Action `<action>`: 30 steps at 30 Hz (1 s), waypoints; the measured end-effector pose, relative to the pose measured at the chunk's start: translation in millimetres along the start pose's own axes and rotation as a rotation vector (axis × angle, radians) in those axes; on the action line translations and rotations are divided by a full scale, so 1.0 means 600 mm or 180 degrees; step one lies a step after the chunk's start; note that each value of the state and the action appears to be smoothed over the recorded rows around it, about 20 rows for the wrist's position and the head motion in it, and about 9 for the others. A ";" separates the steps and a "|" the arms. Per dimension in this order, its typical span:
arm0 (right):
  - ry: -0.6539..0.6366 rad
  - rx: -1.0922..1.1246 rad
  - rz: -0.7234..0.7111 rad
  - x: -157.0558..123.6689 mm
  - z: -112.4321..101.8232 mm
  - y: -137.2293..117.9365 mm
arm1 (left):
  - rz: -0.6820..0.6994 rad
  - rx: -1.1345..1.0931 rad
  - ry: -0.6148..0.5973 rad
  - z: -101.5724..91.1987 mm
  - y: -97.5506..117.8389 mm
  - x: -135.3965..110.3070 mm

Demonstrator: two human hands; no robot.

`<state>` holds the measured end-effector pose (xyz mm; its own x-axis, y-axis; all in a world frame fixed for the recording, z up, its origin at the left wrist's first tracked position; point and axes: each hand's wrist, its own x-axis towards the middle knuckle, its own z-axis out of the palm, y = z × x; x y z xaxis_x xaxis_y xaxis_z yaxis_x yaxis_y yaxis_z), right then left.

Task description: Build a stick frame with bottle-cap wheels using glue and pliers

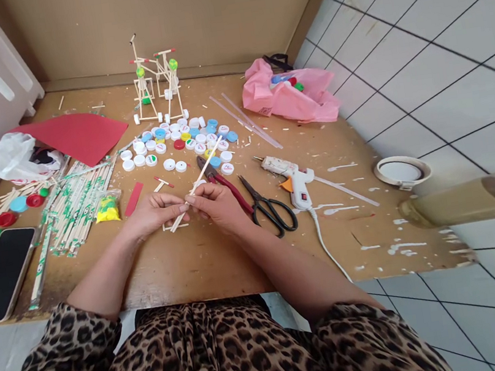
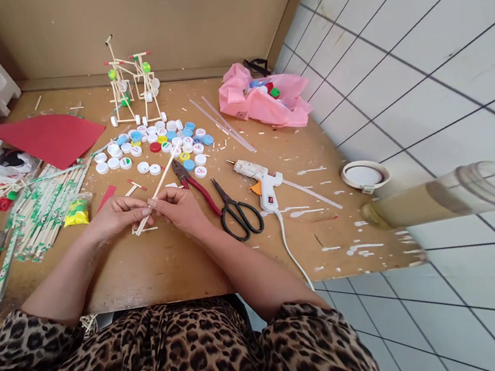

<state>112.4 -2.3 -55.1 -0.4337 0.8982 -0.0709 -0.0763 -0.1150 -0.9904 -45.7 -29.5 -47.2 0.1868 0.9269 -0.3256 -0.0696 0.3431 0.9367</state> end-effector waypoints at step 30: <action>0.0603 0.0013 -0.0393 -0.001 -0.016 -0.018 | 0.0546 -0.0634 0.0950 -0.013 0.020 -0.003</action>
<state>122.4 2.4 -45.4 -0.2445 0.9692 0.0294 -0.1222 -0.0007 -0.9925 -54.4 -25.6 -36.5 -0.1350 0.9668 -0.2171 -0.2693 0.1750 0.9470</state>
